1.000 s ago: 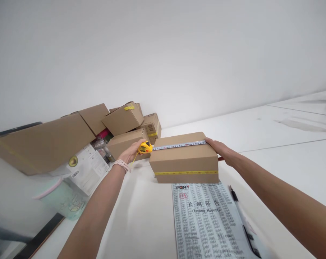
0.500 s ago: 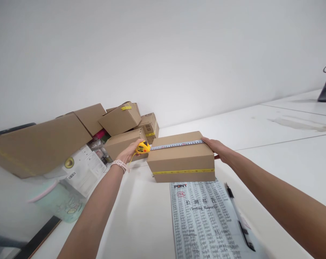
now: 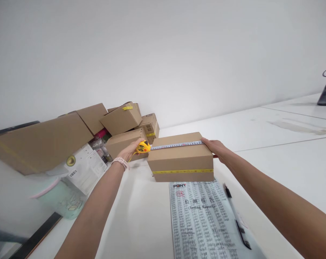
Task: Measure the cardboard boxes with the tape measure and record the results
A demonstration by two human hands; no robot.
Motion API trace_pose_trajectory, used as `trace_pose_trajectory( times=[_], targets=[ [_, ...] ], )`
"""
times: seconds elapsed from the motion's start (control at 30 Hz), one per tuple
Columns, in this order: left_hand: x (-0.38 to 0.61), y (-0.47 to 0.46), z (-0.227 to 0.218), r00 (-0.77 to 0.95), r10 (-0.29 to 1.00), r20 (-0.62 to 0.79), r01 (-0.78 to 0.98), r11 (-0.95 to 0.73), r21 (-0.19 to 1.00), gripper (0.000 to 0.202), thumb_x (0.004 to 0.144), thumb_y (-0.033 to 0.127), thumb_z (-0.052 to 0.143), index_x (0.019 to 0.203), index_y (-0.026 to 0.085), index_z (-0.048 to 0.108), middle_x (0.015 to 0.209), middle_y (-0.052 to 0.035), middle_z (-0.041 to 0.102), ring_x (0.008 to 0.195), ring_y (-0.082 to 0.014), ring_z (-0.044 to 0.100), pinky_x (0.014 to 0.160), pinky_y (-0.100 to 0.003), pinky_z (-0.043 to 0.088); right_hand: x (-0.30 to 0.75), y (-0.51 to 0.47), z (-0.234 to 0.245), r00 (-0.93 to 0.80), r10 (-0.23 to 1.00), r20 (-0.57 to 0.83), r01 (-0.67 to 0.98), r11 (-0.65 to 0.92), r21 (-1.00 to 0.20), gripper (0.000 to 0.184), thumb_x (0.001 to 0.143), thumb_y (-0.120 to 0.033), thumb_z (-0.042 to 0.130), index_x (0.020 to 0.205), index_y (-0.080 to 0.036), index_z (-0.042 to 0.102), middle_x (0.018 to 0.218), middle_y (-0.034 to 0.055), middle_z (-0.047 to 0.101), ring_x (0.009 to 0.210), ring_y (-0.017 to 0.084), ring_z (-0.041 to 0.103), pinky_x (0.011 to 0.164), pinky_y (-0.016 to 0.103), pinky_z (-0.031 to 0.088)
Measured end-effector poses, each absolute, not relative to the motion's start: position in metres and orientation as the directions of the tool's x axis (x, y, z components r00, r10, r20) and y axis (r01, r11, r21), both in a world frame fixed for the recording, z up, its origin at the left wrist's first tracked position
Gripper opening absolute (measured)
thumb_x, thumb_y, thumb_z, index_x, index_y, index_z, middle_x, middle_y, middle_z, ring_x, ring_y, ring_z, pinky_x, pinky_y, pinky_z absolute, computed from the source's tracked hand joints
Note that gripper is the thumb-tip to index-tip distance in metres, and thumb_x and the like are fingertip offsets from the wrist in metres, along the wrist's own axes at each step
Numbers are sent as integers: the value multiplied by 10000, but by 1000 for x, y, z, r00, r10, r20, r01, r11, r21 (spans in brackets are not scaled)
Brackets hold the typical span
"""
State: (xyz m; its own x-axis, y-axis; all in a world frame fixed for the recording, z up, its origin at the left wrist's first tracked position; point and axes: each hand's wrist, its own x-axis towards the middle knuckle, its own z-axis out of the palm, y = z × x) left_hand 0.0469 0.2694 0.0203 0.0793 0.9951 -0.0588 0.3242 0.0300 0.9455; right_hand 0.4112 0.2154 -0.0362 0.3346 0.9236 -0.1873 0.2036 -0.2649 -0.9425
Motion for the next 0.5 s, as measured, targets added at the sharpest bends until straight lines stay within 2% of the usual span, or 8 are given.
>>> trace_pose_trajectory(
  times=[0.07,0.17,0.23,0.3,0.33,0.4,0.43,0.5],
  targets=[
    [48,264,29,103,993,-53,346,14,938,336,956,369,596,1217,157,589,1196,-95,619,1003,-223,639,843,-421,555,413,217,-36,392,912,-121,318,-258,-912,355,784,-549,639,771,-198,687,950,141,740,886,298,678,628,345,507],
    [47,243,46,186,982,-28,350,-39,936,336,917,449,606,1033,140,668,983,-73,675,832,-181,644,666,-286,528,418,219,-32,455,890,-24,502,-279,-819,359,770,-555,635,641,-221,665,824,124,731,838,319,670,628,369,481],
    [47,217,55,286,957,-53,353,-54,934,374,836,490,666,932,130,697,887,-80,688,724,-167,628,545,-234,468,422,219,-23,452,891,46,526,-225,-820,358,784,-548,617,648,-221,674,839,114,733,852,315,665,670,380,482],
    [49,182,55,419,898,-137,352,-21,936,438,761,509,718,958,117,706,908,-117,702,660,-178,630,476,-236,455,425,218,-9,412,903,122,486,-105,-868,362,801,-549,599,706,-217,706,933,107,739,932,307,656,753,386,487],
    [51,162,51,490,850,-192,345,13,938,487,744,522,720,1012,117,699,946,-134,704,643,-188,638,457,-248,469,425,217,-1,373,915,152,460,-41,-887,371,807,-560,593,741,-219,725,992,102,738,990,307,645,803,391,484],
    [61,122,36,658,691,-298,232,190,954,573,742,503,718,1189,155,631,1014,-132,690,640,-192,662,441,-249,504,422,217,15,256,948,186,426,62,-902,391,814,-586,586,794,-233,754,1098,87,725,1105,309,606,898,406,458],
    [69,105,27,694,651,-309,156,283,946,582,736,519,710,1193,171,615,1003,-125,689,621,-197,671,423,-249,509,418,218,22,195,963,188,426,90,-900,398,814,-598,588,800,-240,761,1133,79,718,1144,312,586,931,412,443],
    [86,77,10,682,669,-294,-16,416,909,540,732,563,675,1084,155,636,927,-109,678,594,-204,674,394,-248,510,409,222,30,102,978,181,453,117,-884,407,816,-612,595,787,-241,761,1150,76,716,1164,311,570,952,405,434]
  ],
)
